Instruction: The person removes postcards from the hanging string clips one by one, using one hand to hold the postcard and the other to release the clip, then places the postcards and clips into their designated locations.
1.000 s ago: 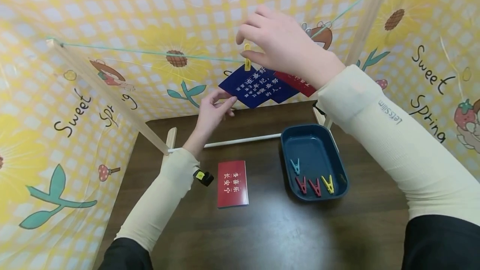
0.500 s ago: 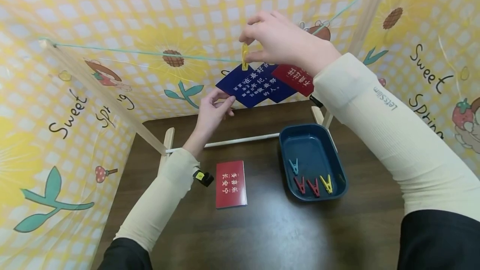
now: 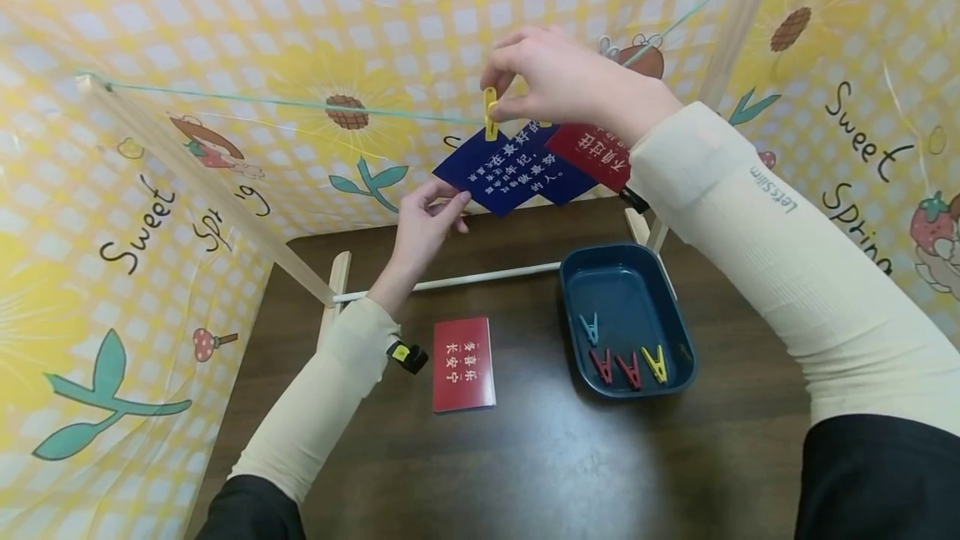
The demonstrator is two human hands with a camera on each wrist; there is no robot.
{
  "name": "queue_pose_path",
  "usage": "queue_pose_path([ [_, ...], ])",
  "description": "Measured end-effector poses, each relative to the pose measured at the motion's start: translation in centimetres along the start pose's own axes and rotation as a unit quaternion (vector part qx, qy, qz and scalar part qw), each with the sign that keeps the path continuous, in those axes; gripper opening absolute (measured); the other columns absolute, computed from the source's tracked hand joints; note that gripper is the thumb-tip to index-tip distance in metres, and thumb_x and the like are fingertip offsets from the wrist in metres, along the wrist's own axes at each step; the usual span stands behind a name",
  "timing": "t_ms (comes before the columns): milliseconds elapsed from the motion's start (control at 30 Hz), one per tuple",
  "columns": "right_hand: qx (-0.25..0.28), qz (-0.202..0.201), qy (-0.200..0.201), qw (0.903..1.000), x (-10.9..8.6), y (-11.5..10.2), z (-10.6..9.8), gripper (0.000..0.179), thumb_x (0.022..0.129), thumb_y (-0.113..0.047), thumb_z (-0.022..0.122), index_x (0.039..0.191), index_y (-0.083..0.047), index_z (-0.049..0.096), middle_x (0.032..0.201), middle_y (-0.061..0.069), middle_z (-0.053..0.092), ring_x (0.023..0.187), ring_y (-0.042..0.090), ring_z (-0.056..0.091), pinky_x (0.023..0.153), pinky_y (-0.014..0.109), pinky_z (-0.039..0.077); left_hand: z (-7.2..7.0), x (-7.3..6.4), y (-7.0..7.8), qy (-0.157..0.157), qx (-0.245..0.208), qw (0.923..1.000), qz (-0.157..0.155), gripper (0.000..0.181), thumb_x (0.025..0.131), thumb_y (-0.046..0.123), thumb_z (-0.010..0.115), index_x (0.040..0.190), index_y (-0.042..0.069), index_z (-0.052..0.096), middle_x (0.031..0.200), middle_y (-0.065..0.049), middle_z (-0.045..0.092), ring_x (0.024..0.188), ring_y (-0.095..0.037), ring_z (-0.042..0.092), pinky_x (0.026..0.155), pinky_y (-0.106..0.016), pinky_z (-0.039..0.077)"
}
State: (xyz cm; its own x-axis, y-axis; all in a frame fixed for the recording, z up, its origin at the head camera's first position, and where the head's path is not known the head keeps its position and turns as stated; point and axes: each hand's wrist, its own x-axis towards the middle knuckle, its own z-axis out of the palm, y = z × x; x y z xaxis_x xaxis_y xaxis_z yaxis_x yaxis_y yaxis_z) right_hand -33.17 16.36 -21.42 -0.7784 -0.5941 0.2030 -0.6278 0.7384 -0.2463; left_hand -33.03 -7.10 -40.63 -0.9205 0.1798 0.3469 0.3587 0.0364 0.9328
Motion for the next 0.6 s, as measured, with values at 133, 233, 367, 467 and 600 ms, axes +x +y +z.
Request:
queue_pose_path([
  [133,0.025,0.006,-0.004,0.9996,0.02,-0.13,0.01,0.041,0.102,-0.031,0.069,0.132,-0.003,0.067,0.132,0.019,0.068,0.154,0.034,0.028,0.127,0.056,0.011,-0.06,-0.14,-0.07,0.007,0.006,0.9999,0.006,0.014,0.097,0.003,0.071,0.102,-0.011,0.07,0.098,-0.022,0.071,0.049,-0.009,0.061,0.047,-0.021,0.04],
  [233,0.04,0.008,-0.007,0.9992,0.06,-0.2,0.08,0.041,0.102,-0.031,0.07,0.132,-0.003,0.067,0.13,0.019,0.069,0.153,0.034,0.03,0.127,0.056,0.013,-0.09,-0.3,-0.13,0.014,0.009,0.9998,0.005,0.013,0.097,0.004,0.072,0.1,-0.009,0.071,0.094,-0.017,0.072,0.048,-0.009,0.061,0.046,-0.02,0.038],
  [367,0.049,0.008,-0.005,0.9988,0.1,-0.08,0.24,0.038,0.101,-0.029,0.07,0.13,-0.004,0.067,0.128,0.018,0.068,0.145,0.034,0.039,0.122,0.057,0.023,-0.09,-0.42,-0.26,0.022,0.013,0.9996,0.011,0.013,0.097,0.004,0.073,0.098,-0.009,0.072,0.09,-0.015,0.072,0.048,-0.01,0.061,0.046,-0.02,0.036],
  [467,0.052,0.003,-0.001,0.9986,0.15,0.07,0.3,0.036,0.101,-0.028,0.071,0.127,-0.004,0.067,0.125,0.017,0.068,0.137,0.035,0.044,0.118,0.058,0.028,-0.15,-0.42,-0.3,0.027,0.019,0.9993,0.02,0.013,0.096,0.004,0.074,0.098,-0.008,0.073,0.09,-0.016,0.072,0.049,-0.018,0.062,0.047,-0.021,0.037],
  [600,0.055,-0.004,0.001,0.9985,0.24,0.18,0.39,0.032,0.101,-0.025,0.071,0.122,-0.002,0.066,0.12,0.017,0.067,0.135,0.035,0.045,0.116,0.058,0.031,-0.31,-0.37,-0.26,0.03,0.024,0.999,0.025,0.013,0.096,0.006,0.074,0.099,-0.007,0.075,0.092,-0.016,0.073,0.051,-0.028,0.062,0.048,-0.021,0.039],
])
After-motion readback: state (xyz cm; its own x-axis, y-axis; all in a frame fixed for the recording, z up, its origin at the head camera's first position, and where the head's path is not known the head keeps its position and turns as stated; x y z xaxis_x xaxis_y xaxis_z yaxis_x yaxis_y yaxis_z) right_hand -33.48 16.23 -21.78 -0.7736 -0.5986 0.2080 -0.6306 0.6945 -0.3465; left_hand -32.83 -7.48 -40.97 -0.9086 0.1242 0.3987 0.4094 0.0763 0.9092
